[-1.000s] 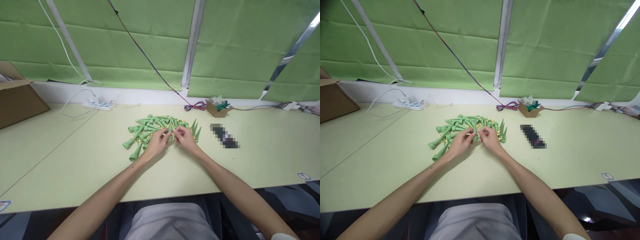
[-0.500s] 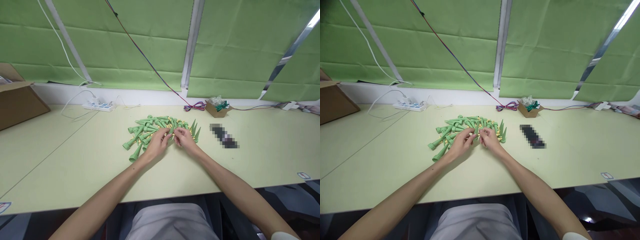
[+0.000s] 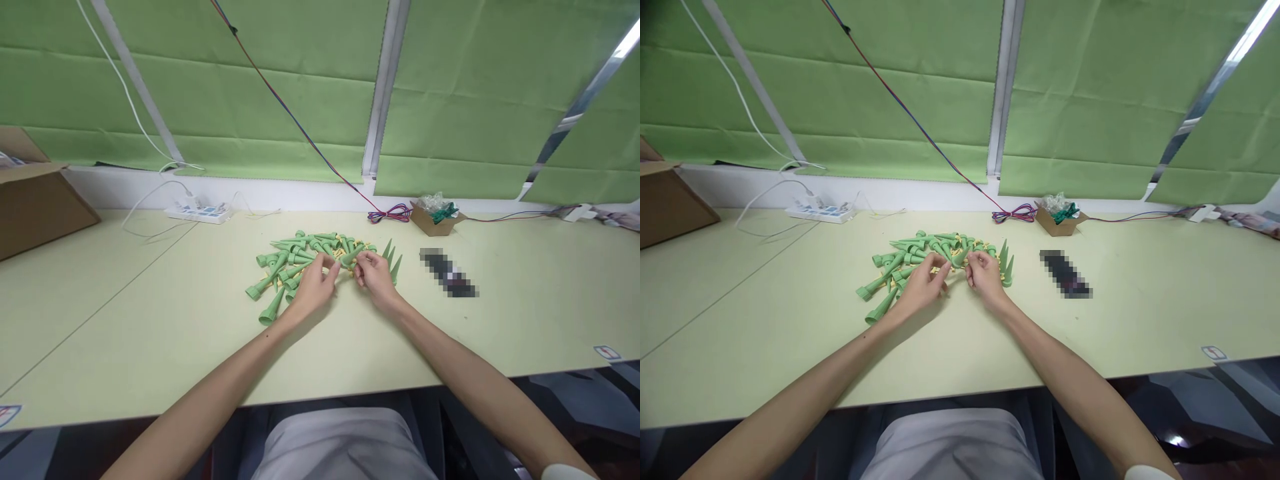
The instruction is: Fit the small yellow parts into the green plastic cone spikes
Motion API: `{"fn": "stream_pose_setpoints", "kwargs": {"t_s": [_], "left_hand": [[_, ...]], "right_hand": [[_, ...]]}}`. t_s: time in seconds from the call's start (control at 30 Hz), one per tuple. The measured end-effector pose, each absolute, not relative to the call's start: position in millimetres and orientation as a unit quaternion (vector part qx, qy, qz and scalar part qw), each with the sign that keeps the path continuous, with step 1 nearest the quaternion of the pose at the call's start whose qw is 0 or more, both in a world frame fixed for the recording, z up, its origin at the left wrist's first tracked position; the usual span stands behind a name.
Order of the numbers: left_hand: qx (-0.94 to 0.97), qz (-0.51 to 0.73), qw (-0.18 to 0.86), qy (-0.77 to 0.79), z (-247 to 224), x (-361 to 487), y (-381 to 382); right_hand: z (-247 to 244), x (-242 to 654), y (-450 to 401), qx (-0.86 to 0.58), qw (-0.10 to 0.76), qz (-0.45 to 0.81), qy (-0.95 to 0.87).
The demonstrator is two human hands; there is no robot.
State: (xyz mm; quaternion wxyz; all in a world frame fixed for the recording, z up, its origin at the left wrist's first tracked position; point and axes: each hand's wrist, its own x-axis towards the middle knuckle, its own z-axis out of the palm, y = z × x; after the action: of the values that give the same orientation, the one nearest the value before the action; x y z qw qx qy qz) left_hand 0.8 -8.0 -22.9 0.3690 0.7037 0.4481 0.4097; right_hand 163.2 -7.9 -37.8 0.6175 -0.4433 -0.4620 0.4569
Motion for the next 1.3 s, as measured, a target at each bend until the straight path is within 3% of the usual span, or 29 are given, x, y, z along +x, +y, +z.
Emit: {"fn": "stream_pose_setpoints", "kwargs": {"t_s": [0.13, 0.23, 0.63, 0.83, 1.03, 1.3], "left_hand": [[0.606, 0.314, 0.585, 0.437, -16, 4, -10], [0.537, 0.3, 0.667, 0.42, -13, 7, -15], [0.531, 0.277, 0.719, 0.352, -14, -4, -6], [0.639, 0.273, 0.61, 0.381, -17, -3, -8], [0.758, 0.319, 0.354, 0.446, -18, -1, -10], [0.807, 0.356, 0.233, 0.409, -27, -1, -6]], "right_hand": [[-37, 165, -7, -0.44, 0.617, 0.415, -0.503], [-37, 163, -10, -0.433, 0.594, 0.396, -0.55], [-36, 169, -13, -0.413, 0.563, 0.389, -0.601], [-40, 168, -12, -0.414, 0.547, 0.403, -0.606], [-40, 167, -11, -0.416, 0.54, 0.416, -0.602], [-35, 168, -12, -0.417, 0.527, 0.441, -0.594]]}}
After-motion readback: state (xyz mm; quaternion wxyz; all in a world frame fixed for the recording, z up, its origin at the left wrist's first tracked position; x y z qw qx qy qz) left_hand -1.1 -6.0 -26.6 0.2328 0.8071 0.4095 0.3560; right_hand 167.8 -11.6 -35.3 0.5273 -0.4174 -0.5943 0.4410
